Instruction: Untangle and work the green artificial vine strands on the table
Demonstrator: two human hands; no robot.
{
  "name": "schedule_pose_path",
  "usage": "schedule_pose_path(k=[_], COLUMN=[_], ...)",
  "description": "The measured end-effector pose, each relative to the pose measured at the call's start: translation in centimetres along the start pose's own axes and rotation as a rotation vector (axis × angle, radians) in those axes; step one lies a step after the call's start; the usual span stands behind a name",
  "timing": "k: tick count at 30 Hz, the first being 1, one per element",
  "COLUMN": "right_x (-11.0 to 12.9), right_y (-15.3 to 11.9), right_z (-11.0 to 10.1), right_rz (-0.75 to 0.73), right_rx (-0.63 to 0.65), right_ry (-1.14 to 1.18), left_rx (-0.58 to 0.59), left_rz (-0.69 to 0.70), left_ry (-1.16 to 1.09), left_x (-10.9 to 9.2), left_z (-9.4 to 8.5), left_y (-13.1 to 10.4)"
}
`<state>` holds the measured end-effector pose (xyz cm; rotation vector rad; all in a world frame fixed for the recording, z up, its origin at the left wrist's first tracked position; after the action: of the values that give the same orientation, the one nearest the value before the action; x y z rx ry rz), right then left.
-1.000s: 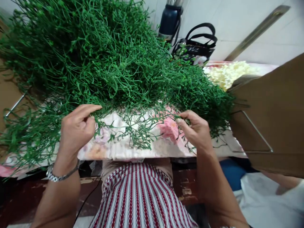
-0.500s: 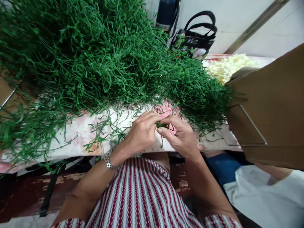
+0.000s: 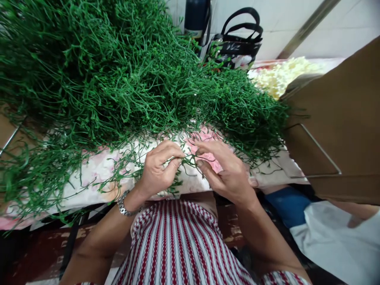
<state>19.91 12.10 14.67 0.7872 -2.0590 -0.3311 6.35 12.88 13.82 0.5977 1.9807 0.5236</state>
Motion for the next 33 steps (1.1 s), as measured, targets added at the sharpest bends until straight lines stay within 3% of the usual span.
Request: schedule_pose_path(k=[5, 10, 13, 18, 25, 29, 33], right_x=[1.8, 1.7, 0.6, 0.5, 0.4, 0.3, 0.1], right_y=[-0.3, 0.5, 0.5, 0.1, -0.2, -0.3, -0.7], right_z=[-3.1, 0.3, 1.1, 1.8, 3.0, 3.5, 4.1], right_rz=[-0.104, -0.139, -0.106, -0.16, -0.171, -0.097, -0.045], right_rx=[-0.243, 0.054, 0.06, 0.071, 0.143, 0.163, 0.18], right_ry=[-0.061, -0.015, 0.004, -0.061, -0.022, 0.009, -0.099], left_rx=[0.111, 0.091, 0.127, 0.264, 0.223, 0.265, 0.31], left_rz=[-0.204, -0.253, -0.265, -0.355, -0.173, -0.1, -0.085], left_ry=[-0.204, -0.435, -0.473, -0.266, -0.09, 0.049, 0.234], left_x=[1.9, 2.4, 2.3, 2.3, 1.0, 0.5, 0.2], left_z=[0.9, 1.7, 2.1, 2.8, 1.8, 2.6, 3.4], left_y=[-0.4, -1.1, -1.4, -1.7, -1.2, -1.7, -2.2])
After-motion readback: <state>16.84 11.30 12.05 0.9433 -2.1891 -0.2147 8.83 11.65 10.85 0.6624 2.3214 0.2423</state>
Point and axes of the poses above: each hand's wrist, its own y-axis towards the middle knuckle, its own z-axis out of the palm, x = y × z, the point moved 9 cm from there along y, towards the middle knuckle, and after that the axes turned 8 degrees about y, right-handed, at the moved point
